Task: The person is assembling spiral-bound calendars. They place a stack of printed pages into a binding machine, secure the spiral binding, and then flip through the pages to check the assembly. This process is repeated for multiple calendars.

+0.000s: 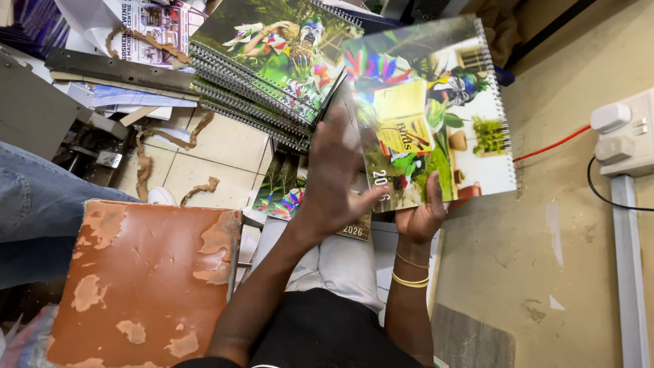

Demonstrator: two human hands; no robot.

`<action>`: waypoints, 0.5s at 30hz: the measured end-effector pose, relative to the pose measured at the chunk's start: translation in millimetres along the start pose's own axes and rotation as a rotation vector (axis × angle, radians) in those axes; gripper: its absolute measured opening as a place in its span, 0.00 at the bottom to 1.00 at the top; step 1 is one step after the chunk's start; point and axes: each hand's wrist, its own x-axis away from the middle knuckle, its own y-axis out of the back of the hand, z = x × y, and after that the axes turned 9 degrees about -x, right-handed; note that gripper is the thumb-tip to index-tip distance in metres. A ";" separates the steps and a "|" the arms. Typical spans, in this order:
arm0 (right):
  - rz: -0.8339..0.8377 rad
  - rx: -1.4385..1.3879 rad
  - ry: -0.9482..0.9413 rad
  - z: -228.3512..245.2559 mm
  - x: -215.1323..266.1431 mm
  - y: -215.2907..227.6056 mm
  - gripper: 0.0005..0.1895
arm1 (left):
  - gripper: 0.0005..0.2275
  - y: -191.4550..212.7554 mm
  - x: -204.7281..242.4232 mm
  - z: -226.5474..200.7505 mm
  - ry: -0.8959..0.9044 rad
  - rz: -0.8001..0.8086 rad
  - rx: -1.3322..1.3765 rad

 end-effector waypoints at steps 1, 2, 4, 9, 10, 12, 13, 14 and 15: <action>-0.002 -0.002 0.003 -4.6 -4.7 0.9 0.27 | 0.44 -0.5 2.0 -4.1 -0.003 0.003 0.000; -0.003 -0.019 0.015 -8.1 -4.3 3.2 0.28 | 0.48 -0.4 8.7 -10.0 -0.120 0.162 -0.162; 0.004 -0.041 0.024 -13.7 0.3 2.3 0.29 | 0.51 -10.8 18.9 -13.0 -0.236 0.315 -0.331; 0.073 0.021 0.155 -3.7 13.4 -7.5 0.28 | 0.48 -16.5 19.3 -7.2 -0.213 0.180 -0.153; 0.069 0.021 0.158 -0.1 18.3 -6.0 0.28 | 0.48 -1.7 20.7 -7.8 -0.216 0.184 -0.152; 0.119 -0.026 0.112 5.9 24.7 -4.1 0.30 | 0.55 28.2 20.6 -7.6 0.015 -0.062 0.511; 0.121 -0.028 0.115 14.5 28.1 30.4 0.30 | 0.55 37.8 24.2 2.8 0.012 -0.062 0.511; 0.069 0.049 0.088 22.1 31.0 64.8 0.28 | 0.42 48.0 28.6 13.5 0.168 -0.201 0.608; 0.018 0.125 0.062 29.0 33.4 99.5 0.27 | 0.32 58.1 32.9 24.6 0.326 -0.340 0.703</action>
